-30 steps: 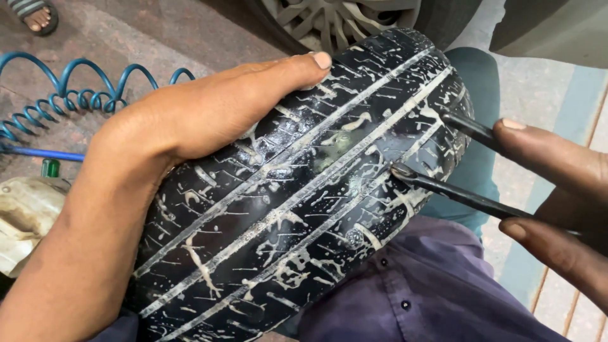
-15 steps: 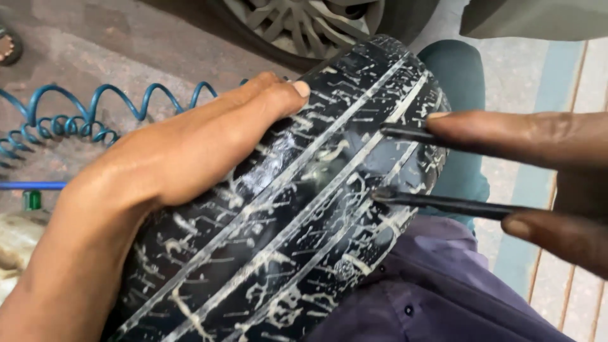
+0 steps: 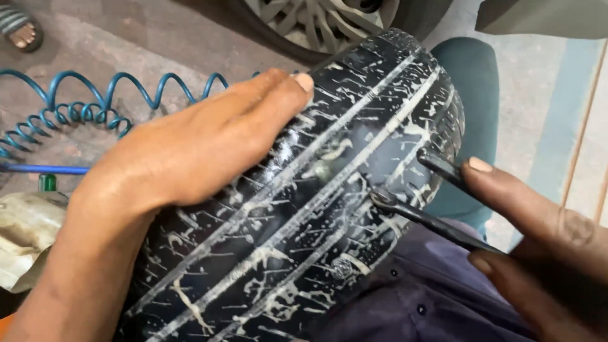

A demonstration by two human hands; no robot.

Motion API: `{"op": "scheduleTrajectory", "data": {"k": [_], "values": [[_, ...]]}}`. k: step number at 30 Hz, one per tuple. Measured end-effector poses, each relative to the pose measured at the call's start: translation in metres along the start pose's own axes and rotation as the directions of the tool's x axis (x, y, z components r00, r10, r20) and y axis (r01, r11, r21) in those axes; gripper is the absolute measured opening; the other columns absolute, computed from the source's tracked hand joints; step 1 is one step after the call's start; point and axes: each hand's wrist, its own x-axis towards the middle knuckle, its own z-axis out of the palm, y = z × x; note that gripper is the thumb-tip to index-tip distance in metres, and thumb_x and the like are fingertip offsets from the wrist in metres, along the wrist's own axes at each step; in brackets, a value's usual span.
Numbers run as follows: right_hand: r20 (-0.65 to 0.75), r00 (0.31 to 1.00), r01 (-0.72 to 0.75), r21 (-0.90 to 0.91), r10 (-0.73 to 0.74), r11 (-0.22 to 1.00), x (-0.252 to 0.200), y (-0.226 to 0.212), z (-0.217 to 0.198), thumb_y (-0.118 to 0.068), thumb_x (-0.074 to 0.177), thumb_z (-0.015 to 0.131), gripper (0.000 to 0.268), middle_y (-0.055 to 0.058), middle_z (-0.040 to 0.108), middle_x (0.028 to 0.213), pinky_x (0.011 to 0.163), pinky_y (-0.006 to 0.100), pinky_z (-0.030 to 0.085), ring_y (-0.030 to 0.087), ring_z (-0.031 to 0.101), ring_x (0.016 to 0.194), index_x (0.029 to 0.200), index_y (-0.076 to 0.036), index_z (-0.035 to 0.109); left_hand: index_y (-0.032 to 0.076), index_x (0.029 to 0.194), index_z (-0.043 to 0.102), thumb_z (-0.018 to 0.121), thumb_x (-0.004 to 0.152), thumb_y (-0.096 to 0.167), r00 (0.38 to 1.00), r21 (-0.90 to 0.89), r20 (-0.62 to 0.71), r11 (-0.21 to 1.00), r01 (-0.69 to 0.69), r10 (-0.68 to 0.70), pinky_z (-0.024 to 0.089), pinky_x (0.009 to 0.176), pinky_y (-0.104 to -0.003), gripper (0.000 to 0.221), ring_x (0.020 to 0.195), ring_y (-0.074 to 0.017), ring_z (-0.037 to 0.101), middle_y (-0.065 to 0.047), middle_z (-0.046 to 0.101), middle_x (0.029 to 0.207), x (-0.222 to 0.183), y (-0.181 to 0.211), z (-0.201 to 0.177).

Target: The person rotates a tire by hand, applies a soapy liquid to the tread with a brush, and uses pliers to pull a metal object out of the tire tread.

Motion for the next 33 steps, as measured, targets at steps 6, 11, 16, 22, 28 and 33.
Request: {"op": "scheduleTrajectory", "data": {"k": [6, 11, 16, 22, 28, 33], "values": [[-0.041, 0.991, -0.131, 0.004, 0.131, 0.991, -0.008, 0.011, -0.008, 0.003, 0.076, 0.081, 0.086, 0.0, 0.054, 0.063, 0.048, 0.029, 0.04, 0.008, 0.052, 0.051, 0.154, -0.025, 0.059, -0.002, 0.147, 0.052, 0.029, 0.107, 0.052, 0.97, -0.16, 0.0, 0.957, -0.241, 0.244, 0.032, 0.116, -0.035, 0.07, 0.141, -0.0291, 0.051, -0.017, 0.056, 0.152, 0.001, -0.011, 0.004], [0.06, 0.993, -0.098, -0.101, 0.104, 0.99, 0.001, 0.015, -0.018, -0.003, 0.075, 0.083, 0.087, -0.001, 0.059, 0.064, 0.048, 0.03, 0.048, 0.011, 0.057, 0.053, 0.154, -0.028, 0.056, -0.002, 0.143, 0.056, 0.03, 0.107, 0.049, 0.968, -0.235, 0.016, 0.942, -0.241, 0.252, 0.036, 0.114, -0.035, 0.068, 0.134, -0.0286, 0.055, -0.018, 0.063, 0.147, 0.003, -0.006, 0.002], [0.012, 0.988, -0.153, -0.027, 0.154, 0.988, -0.001, 0.016, -0.011, 0.002, 0.078, 0.08, 0.086, 0.003, 0.064, 0.072, 0.053, 0.032, 0.052, 0.014, 0.061, 0.058, 0.158, -0.023, 0.057, 0.0, 0.14, 0.057, 0.029, 0.108, 0.049, 0.986, -0.052, -0.038, 0.985, -0.165, 0.163, 0.036, 0.11, -0.038, 0.065, 0.132, -0.0347, 0.055, -0.02, 0.062, 0.143, 0.001, 0.003, 0.001], [-0.117, 0.992, -0.048, 0.035, 0.052, 0.998, -0.007, -0.006, 0.007, -0.001, 0.084, 0.078, 0.077, 0.004, 0.064, 0.067, 0.054, 0.029, 0.048, 0.012, 0.058, 0.055, 0.156, -0.015, 0.054, -0.003, 0.127, 0.063, 0.026, 0.107, 0.043, 0.985, -0.109, -0.004, 0.979, -0.17, 0.171, 0.043, 0.106, -0.037, 0.063, 0.121, -0.033, 0.062, -0.02, 0.07, 0.131, 0.0, -0.002, 0.007], [-0.282, 0.958, 0.1, 0.175, -0.047, 0.979, -0.007, -0.029, 0.018, 0.0, 0.079, 0.077, 0.075, 0.004, 0.068, 0.07, 0.061, 0.024, 0.05, 0.008, 0.064, 0.061, 0.15, -0.006, 0.053, -0.003, 0.126, 0.063, 0.029, 0.105, 0.046, 0.972, -0.213, -0.056, 0.948, -0.237, 0.23, 0.045, 0.101, -0.036, 0.064, 0.115, -0.0271, 0.064, -0.017, 0.072, 0.128, 0.007, -0.019, -0.007], [-0.187, 0.982, 0.034, 0.183, 0.001, 0.982, -0.022, 0.032, -0.006, -0.001, 0.082, 0.076, 0.08, 0.004, 0.062, 0.066, 0.05, 0.024, 0.046, 0.009, 0.06, 0.053, 0.158, -0.01, 0.051, 0.003, 0.123, 0.068, 0.032, 0.098, 0.052, 1.0, -0.223, 0.0, 0.975, 0.003, -0.003, 0.048, 0.097, -0.034, 0.066, 0.105, -0.0244, 0.07, -0.012, 0.079, 0.119, -0.008, 0.003, 0.003]]}}
